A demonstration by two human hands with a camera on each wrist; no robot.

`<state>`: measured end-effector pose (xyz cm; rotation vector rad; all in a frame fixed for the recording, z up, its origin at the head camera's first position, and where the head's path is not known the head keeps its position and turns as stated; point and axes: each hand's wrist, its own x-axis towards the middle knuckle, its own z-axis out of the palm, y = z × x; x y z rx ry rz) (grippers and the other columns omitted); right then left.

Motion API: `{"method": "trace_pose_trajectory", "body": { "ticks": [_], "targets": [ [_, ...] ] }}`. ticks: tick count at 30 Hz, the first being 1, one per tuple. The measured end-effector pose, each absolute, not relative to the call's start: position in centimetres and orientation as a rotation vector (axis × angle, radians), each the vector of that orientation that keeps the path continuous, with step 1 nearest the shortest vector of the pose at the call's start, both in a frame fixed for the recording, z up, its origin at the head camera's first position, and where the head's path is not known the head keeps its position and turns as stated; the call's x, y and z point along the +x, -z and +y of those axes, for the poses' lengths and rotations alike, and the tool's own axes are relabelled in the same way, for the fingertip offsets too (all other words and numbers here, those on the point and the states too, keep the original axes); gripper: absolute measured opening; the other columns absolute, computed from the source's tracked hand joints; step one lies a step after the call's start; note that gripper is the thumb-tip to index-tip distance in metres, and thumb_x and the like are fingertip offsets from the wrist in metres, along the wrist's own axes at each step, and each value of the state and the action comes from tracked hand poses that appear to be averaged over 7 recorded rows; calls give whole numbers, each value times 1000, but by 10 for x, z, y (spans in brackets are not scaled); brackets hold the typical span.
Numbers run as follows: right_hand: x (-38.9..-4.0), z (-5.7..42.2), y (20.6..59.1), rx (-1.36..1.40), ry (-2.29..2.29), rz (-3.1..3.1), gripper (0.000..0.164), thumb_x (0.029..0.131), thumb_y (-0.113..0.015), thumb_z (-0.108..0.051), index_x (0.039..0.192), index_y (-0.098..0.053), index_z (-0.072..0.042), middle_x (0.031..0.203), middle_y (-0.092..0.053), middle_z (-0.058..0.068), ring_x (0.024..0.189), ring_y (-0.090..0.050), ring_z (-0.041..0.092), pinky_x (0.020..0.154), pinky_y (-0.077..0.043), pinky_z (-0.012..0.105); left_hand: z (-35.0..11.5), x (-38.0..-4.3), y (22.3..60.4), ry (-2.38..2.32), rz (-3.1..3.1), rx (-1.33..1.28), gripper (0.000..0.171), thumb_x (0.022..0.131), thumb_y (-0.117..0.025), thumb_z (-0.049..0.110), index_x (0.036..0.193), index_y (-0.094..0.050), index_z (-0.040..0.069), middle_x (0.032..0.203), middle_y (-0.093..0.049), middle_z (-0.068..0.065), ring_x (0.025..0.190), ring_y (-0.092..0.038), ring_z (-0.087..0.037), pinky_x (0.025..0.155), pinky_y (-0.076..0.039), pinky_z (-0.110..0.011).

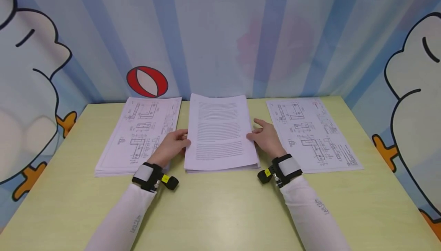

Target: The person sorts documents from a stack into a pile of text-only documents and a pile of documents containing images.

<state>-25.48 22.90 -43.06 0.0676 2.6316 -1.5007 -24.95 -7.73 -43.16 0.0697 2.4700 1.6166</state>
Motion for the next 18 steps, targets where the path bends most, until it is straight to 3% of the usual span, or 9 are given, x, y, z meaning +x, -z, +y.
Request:
{"method": "trace_pose_trajectory", "body": {
  "ticks": [3,7,11,18],
  "targets": [
    [-256,231,433,65,1453,2678,62,95,-63,-14,151,-39,-4,120,-64,22,93,-66,23,75,-51,22,-77,-249,432,-1585,2488,74,56,94,-55,7,149,-43,6,107,-60,-13,67,-59,-13,62,-52,-24],
    [-257,232,434,62,1414,2730,55,94,-62,-14,146,-47,-2,121,-63,22,96,-65,27,75,-49,23,-76,-248,430,-1575,2502,78,60,94,-56,4,151,-39,4,108,-54,-12,72,-57,-14,64,-52,-24],
    [-257,235,435,67,1404,2750,55,93,-62,-12,145,-48,-2,122,-63,22,96,-65,28,76,-49,24,-74,-247,430,-1582,2507,89,62,92,-55,0,151,-38,2,117,-54,-14,80,-57,-15,67,-52,-24],
    [-256,236,435,66,1414,2736,52,93,-62,-11,143,-50,-2,125,-62,24,95,-66,28,72,-53,26,-73,-248,428,-1541,2553,61,60,91,-50,1,150,-40,2,131,-57,-19,76,-57,-15,66,-48,-22]
  ]
}}
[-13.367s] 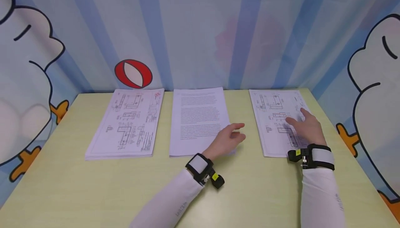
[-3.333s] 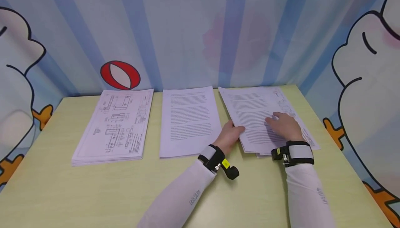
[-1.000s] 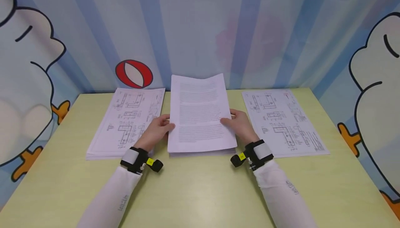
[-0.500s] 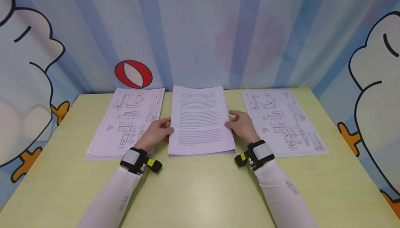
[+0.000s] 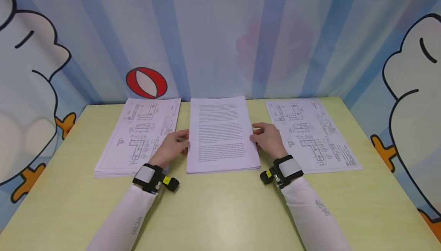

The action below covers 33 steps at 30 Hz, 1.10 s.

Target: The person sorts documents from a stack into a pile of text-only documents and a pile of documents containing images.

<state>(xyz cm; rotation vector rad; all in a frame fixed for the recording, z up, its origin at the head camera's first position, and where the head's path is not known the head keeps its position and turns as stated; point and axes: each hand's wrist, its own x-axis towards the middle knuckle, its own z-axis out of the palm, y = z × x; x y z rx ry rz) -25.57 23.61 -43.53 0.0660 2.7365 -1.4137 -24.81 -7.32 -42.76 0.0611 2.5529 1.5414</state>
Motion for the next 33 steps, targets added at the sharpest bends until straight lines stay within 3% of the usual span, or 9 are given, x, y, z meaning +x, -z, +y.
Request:
{"method": "trace_pose_trajectory", "body": {
  "ticks": [13,22,27,33],
  "targets": [
    [-244,231,426,-179,1069,2890,48,98,-59,-27,138,-56,-1,132,-62,26,114,-65,38,85,-55,42,-71,-247,423,-1533,2534,-60,52,100,-44,12,151,-40,10,142,-54,-15,110,-62,-23,86,-54,-29],
    [-244,241,420,-257,1054,2848,50,101,-54,-30,141,-53,-1,137,-59,25,126,-57,41,99,-50,50,-69,-248,421,-1575,2642,-42,49,100,-44,14,149,-45,11,139,-56,-14,109,-63,-25,87,-53,-31],
    [-244,262,410,-268,1091,2904,50,102,-54,-31,142,-52,-1,136,-61,23,122,-59,40,94,-51,49,-50,-249,415,-1672,2826,130,39,100,-46,13,137,-57,10,127,-65,-14,108,-63,-29,88,-51,-36],
    [-239,292,399,-239,1047,3029,52,102,-53,-31,143,-50,1,137,-58,26,117,-61,42,85,-52,47,-17,-246,408,-1745,2758,344,35,99,-49,10,132,-62,7,124,-68,-14,108,-64,-29,94,-51,-41]
  ]
}}
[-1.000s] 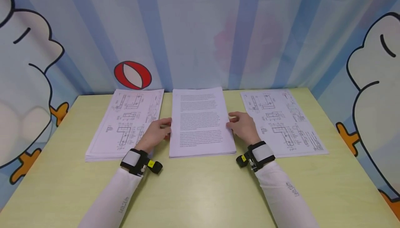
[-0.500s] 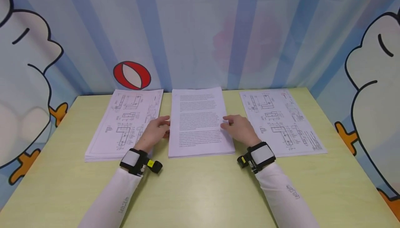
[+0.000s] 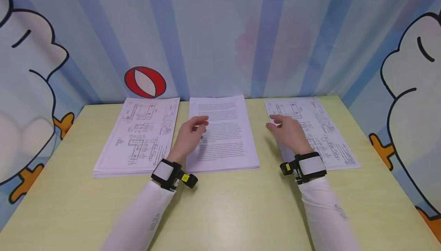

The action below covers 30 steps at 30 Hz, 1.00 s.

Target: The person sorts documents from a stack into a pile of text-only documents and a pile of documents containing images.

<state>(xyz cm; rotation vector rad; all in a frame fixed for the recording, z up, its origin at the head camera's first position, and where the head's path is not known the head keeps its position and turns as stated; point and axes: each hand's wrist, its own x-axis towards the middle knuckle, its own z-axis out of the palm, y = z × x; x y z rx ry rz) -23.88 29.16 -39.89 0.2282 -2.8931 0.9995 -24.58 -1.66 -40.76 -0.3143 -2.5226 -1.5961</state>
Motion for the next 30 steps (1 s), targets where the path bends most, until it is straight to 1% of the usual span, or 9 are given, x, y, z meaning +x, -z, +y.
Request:
{"method": "trace_pose_trajectory", "body": {
  "ticks": [4,7,13,17,20,25,30],
  "targets": [
    [-235,315,395,158,-993,-2923,59,103,-50,-38,149,-42,-1,146,-48,28,128,-50,47,92,-50,55,8,-244,405,1664,-2533,-366,36,100,-49,11,134,-61,8,128,-66,-12,112,-63,-27,96,-50,-40],
    [-234,332,393,119,-986,-2934,64,103,-47,-42,152,-35,-1,151,-40,31,135,-40,52,100,-43,62,28,-243,403,1720,-2556,-405,36,101,-49,12,136,-59,10,131,-64,-10,114,-62,-25,97,-50,-39],
    [-235,363,389,-67,-988,-3023,80,101,-42,-55,157,-20,-3,157,-23,35,141,-25,58,109,-29,70,65,-235,404,1792,-2645,-459,37,101,-50,18,137,-59,18,136,-61,-6,119,-60,-22,100,-49,-35],
    [-234,380,394,-198,-1012,-3040,85,100,-41,-58,158,-13,-2,158,-15,37,142,-17,60,110,-23,72,88,-228,409,1830,-2695,-525,38,101,-51,19,138,-58,19,139,-59,-5,122,-61,-23,100,-50,-32],
    [-232,391,399,-261,-1042,-3033,86,100,-42,-56,158,-10,0,158,-12,38,142,-16,60,111,-22,72,103,-222,415,1794,-2749,-569,38,102,-50,19,139,-56,20,142,-58,-3,122,-61,-21,98,-50,-29],
    [-230,400,403,-371,-1043,-3052,89,100,-43,-55,157,-7,3,156,-13,41,138,-21,62,110,-24,72,123,-215,424,1667,-2843,-635,38,101,-49,19,138,-58,21,140,-60,0,120,-63,-17,93,-50,-24],
    [-228,405,409,-436,-1044,-3083,92,99,-44,-55,156,-3,6,155,-13,42,134,-28,60,109,-27,71,138,-211,426,1495,-2953,-730,36,102,-50,23,137,-59,23,140,-61,4,126,-61,-13,98,-49,-24]
  ]
}}
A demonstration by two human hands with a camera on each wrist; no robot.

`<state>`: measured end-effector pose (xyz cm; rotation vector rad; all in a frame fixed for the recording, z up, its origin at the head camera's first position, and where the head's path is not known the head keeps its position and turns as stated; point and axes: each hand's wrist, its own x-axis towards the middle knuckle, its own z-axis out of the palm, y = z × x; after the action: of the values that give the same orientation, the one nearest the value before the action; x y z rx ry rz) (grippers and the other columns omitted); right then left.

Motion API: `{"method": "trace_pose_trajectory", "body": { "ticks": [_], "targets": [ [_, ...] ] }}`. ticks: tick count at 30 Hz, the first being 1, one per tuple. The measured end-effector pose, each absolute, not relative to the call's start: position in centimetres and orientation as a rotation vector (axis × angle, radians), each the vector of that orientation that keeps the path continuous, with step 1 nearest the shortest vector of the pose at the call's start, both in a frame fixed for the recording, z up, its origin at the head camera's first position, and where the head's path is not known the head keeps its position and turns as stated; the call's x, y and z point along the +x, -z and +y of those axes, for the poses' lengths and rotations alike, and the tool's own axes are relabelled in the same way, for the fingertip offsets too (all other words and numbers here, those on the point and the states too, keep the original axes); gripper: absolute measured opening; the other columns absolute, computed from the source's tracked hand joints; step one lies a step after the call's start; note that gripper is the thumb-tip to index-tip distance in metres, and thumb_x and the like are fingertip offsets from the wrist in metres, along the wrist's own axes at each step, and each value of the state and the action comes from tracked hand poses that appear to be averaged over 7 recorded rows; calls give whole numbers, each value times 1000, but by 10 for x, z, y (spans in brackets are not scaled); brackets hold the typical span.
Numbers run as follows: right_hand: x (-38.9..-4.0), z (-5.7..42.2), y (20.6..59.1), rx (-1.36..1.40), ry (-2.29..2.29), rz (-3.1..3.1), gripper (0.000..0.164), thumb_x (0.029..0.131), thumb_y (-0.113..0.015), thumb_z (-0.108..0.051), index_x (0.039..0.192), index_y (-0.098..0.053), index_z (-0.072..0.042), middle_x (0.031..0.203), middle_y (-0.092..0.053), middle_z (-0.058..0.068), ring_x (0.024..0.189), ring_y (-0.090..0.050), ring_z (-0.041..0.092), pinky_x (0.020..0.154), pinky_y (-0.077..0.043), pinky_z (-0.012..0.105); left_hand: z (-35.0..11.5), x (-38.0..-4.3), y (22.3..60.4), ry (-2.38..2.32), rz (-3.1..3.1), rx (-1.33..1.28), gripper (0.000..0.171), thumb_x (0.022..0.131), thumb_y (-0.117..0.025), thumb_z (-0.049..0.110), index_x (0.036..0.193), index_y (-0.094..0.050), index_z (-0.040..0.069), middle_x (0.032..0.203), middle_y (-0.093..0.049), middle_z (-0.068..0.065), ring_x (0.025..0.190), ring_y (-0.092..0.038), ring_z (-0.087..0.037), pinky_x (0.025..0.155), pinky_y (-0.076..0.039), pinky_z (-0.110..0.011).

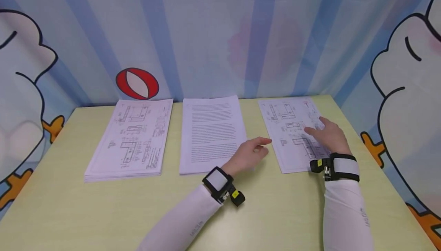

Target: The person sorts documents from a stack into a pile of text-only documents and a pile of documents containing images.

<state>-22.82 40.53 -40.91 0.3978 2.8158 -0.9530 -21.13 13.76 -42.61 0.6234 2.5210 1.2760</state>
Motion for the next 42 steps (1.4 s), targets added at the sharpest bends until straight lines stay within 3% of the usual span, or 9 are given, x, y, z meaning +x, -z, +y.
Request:
{"method": "trace_pose_trajectory", "body": {
  "ticks": [7,13,21,31,42],
  "targets": [
    [-230,412,421,426,950,2801,96,98,-46,-55,154,-1,9,152,-15,44,129,-36,58,107,-34,68,154,-209,426,-979,2594,799,39,101,-50,26,139,-57,22,140,-61,4,120,-58,-8,99,-44,-20],
    [-231,418,433,460,884,2817,100,97,-48,-57,152,-3,13,147,-25,47,116,-48,53,97,-46,62,163,-211,425,-690,2617,924,40,102,-49,29,141,-56,21,147,-54,6,141,-46,-8,113,-38,-21],
    [-236,413,435,363,810,2827,107,94,-46,-65,152,-3,13,149,-19,47,130,-29,63,103,-35,69,168,-215,432,-427,2605,1077,46,102,-46,36,145,-52,22,160,-37,1,152,-28,-18,125,-22,-42],
    [-235,399,432,388,682,2888,117,84,-59,-70,155,-5,6,144,-24,49,123,-31,66,92,-34,72,166,-216,431,-365,2604,1093,44,103,-46,37,145,-52,24,162,-33,3,154,-24,-16,126,-18,-41],
    [-239,396,436,399,579,2954,114,83,-63,-67,154,-12,6,131,-37,48,109,-38,59,82,-39,65,169,-217,428,-379,2594,1079,44,102,-47,35,144,-53,23,161,-35,3,153,-25,-14,126,-19,-40]
  ]
}}
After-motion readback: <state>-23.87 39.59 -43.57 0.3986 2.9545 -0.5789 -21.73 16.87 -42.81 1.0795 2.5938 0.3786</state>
